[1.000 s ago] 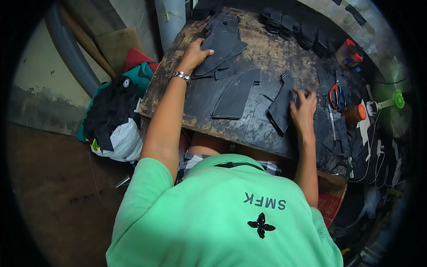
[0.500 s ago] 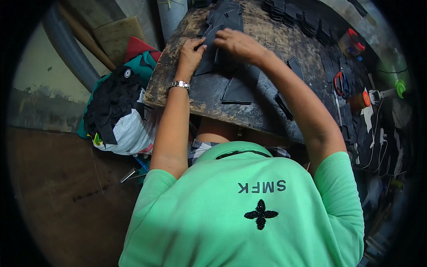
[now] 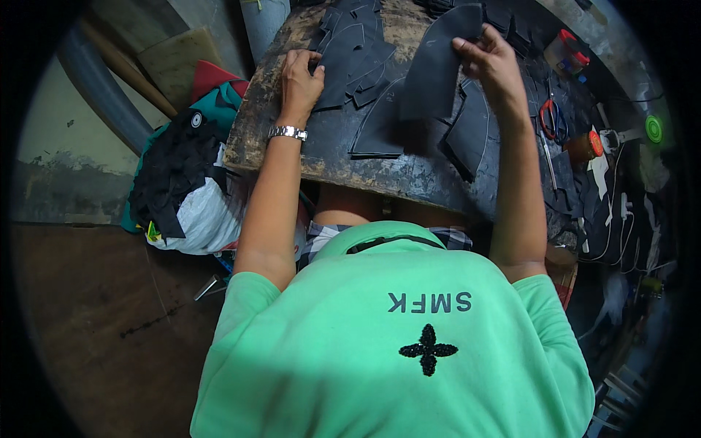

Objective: The person sorts and stacks black leather pieces on a workbench, occasionally using a marker to write on them. They handle the pieces one at a time, aligning and stacking them into neat piles.

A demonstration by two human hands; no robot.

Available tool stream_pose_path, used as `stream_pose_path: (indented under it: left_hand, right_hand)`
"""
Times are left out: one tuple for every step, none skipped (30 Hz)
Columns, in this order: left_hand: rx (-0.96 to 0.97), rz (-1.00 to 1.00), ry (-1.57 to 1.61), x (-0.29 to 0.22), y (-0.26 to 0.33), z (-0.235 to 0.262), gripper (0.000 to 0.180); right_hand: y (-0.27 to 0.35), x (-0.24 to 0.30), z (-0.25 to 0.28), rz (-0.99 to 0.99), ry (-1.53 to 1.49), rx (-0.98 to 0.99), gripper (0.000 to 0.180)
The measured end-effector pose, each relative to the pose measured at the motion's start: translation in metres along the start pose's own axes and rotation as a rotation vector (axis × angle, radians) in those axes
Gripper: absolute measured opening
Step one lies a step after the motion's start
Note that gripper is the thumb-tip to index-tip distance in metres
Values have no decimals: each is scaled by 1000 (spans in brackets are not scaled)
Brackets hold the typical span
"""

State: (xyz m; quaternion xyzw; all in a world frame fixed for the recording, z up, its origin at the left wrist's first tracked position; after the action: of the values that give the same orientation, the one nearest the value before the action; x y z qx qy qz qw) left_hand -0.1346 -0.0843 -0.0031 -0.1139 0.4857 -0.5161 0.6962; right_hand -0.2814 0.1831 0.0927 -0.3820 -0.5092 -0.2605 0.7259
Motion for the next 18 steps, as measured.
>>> stream_pose_path:
  left_hand:
    - [-1, 2, 4, -1, 0, -1, 21]
    - [4, 11, 24, -1, -1, -2, 20]
    - [4, 12, 46, -2, -3, -2, 20]
    - [4, 12, 70, -2, -4, -2, 19]
    - [23, 61, 159, 0, -6, -2, 17]
    - [43, 111, 248, 3, -8, -2, 16]
    - [74, 164, 350, 5, -9, -1, 14]
    - [134, 234, 354, 8, -12, 1, 14]
    - [135, 256, 479, 9, -13, 6, 15]
    - [145, 302, 596, 9, -15, 11, 16]
    - [159, 384, 692, 9, -15, 14, 17]
    - [182, 385, 761, 5, -15, 19, 20]
    - [206, 399, 795, -2, -14, 22, 19]
    - [228, 410, 829, -9, -12, 24, 19]
    - [246, 424, 858, -18, -10, 24, 18]
    - [300, 399, 845, -31, -5, 21, 18]
    - [351, 382, 804, -43, 0, 16, 18]
    - [396, 441, 848, -54, 8, 8, 18]
  right_hand:
    - [11, -5, -13, -32, -121, 35, 20]
    - [23, -20, -25, -159, -120, -7, 19]
    - [32, -29, -39, -176, -159, 24, 18]
    - [36, -45, -49, -282, -106, 15, 16]
    - [41, -59, -56, -355, -82, -2, 16]
    - [41, -67, -59, -342, -20, -23, 16]
    - [42, -78, -60, -396, 68, -29, 17]
    - [41, -82, -61, -364, 75, -7, 21]
    - [42, -87, -61, -385, 103, 19, 25]
    - [43, -88, -58, -387, 154, -4, 29]
    - [41, -81, -53, -294, 359, -69, 35]
    - [41, -70, -47, -181, 583, -180, 41]
    - [40, -61, -45, -133, 802, -253, 48]
    - [40, -54, -43, -94, 682, -274, 62]
    - [35, -47, -45, -33, 566, -273, 63]
    - [29, -42, -46, -10, 461, -250, 63]
    - [26, -39, -47, 6, 356, -226, 64]
    - [20, -38, -50, 11, 221, -125, 58]
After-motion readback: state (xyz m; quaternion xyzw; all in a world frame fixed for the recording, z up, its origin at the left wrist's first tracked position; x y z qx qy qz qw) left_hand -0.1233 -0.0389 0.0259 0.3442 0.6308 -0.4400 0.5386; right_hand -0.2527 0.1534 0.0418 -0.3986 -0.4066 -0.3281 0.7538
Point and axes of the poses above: each hand's wrist, its own y-axis away from the middle knuckle, its own z-axis out of the back of the hand, x = y × z, the point moved 5 cm from there along -y, towards the middle knuckle, and after that the axes turned 5 degrees about y, right-handed, at the moved point
